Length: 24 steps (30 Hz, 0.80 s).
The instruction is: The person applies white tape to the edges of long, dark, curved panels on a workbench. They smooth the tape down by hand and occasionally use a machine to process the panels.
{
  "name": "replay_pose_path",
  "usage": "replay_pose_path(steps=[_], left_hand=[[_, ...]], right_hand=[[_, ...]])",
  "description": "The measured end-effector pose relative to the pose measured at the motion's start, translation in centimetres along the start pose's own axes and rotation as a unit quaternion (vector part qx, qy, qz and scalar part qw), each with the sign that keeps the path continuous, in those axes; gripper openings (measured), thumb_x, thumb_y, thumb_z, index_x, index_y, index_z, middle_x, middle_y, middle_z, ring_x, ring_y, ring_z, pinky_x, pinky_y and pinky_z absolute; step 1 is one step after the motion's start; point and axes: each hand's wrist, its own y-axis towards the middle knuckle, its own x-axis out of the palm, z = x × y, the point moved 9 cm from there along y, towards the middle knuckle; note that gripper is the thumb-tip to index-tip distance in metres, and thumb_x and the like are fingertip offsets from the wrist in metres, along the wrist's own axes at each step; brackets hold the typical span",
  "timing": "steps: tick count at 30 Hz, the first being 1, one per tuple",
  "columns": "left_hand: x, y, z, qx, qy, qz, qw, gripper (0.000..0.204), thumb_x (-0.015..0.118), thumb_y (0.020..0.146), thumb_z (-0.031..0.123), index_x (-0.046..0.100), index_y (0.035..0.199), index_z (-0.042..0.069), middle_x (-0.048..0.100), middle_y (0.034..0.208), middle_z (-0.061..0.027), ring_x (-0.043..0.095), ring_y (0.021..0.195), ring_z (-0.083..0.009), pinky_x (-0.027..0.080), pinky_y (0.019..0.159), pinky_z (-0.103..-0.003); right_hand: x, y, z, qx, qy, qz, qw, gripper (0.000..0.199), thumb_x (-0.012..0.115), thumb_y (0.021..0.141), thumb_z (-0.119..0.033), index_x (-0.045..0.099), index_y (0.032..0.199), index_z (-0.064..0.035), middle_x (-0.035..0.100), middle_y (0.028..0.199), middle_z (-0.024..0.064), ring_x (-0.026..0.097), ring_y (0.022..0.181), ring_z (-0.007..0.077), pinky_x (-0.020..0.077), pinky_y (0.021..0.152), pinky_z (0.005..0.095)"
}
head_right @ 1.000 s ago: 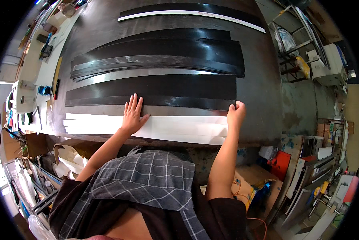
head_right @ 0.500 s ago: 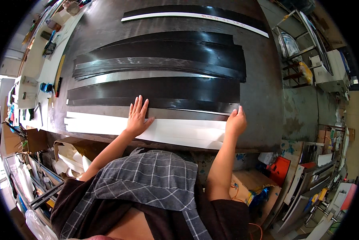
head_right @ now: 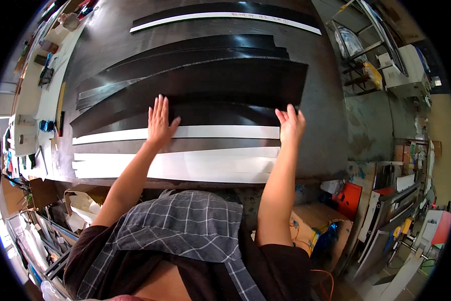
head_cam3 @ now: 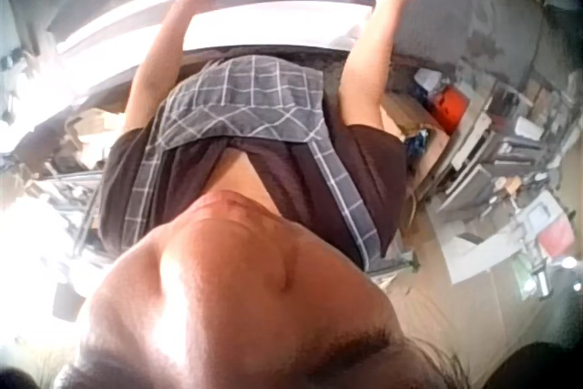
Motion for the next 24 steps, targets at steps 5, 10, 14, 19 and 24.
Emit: replay_pose_path(steps=[5, 10, 14, 19, 24], left_hand=[[1.8, 6.2, -2.3, -0.025, 0.044, -0.025, 0.998, 0.071, 0.048, 0.093, 0.046, 0.027, 0.146, 0.002, 0.021, 0.154, -0.0159, 0.016, 0.144, -0.0281, 0.014, 0.116, -0.045], [2.1, 9.4, -3.4, -0.007, -0.013, -0.003, 1.0, 0.074, 0.055, 0.09, 0.044, 0.027, 0.146, 0.005, 0.02, 0.155, -0.0153, 0.015, 0.144, -0.0281, 0.014, 0.116, -0.045], [0.3, 8.4, -2.0, 0.01, -0.03, 0.072, 0.997, 0.072, 0.06, 0.087, 0.037, 0.03, 0.145, 0.007, 0.023, 0.153, -0.0157, 0.018, 0.143, -0.0298, 0.016, 0.114, -0.048], [1.2, 3.0, 7.8, 0.147, -0.127, 0.055, 0.98, 0.054, 0.071, 0.076, 0.017, 0.053, 0.126, 0.008, 0.051, 0.133, -0.012, 0.043, 0.129, -0.032, 0.031, 0.107, -0.05], [3.5, -0.1, 17.6, 0.233, -0.195, -0.071, 0.95, 0.04, 0.071, 0.076, 0.018, 0.062, 0.114, 0.011, 0.057, 0.114, -0.0086, 0.053, 0.106, -0.0275, 0.042, 0.093, -0.04]], right_hand=[[3.3, 5.6, 2.3, 0.03, -0.296, 0.022, 0.954, 0.024, 0.057, 0.091, -0.018, 0.055, 0.084, 0.0051, 0.066, 0.072, 0.0143, 0.065, 0.055, 0.0188, 0.0527, 0.048, 0.0282], [2.2, 9.2, 3.6, 0.055, -0.386, 0.044, 0.92, 0.033, 0.064, 0.089, -0.032, 0.06, 0.093, 0.0004, 0.063, 0.067, 0.0069, 0.058, 0.05, 0.0116, 0.0491, 0.047, 0.0255], [0.4, 6.0, 0.5, -0.152, -0.529, 0.016, 0.835, 0.035, 0.071, 0.083, -0.023, 0.059, 0.106, 0.0002, 0.067, 0.081, 0.0106, 0.065, 0.077, 0.0197, 0.0525, 0.065, 0.0331], [-4.2, -1.4, 0.2, -0.116, -0.633, -0.103, 0.759, 0.012, 0.066, 0.079, -0.01, 0.064, 0.09, -0.0061, 0.066, 0.084, 0.0105, 0.065, 0.076, 0.0283, 0.0514, 0.07, 0.0382], [-3.3, -3.4, -0.6, -0.143, -0.593, -0.135, 0.781, 0.014, 0.066, 0.079, -0.009, 0.064, 0.093, -0.0076, 0.062, 0.088, 0.0083, 0.063, 0.075, 0.0259, 0.0508, 0.066, 0.0368]])
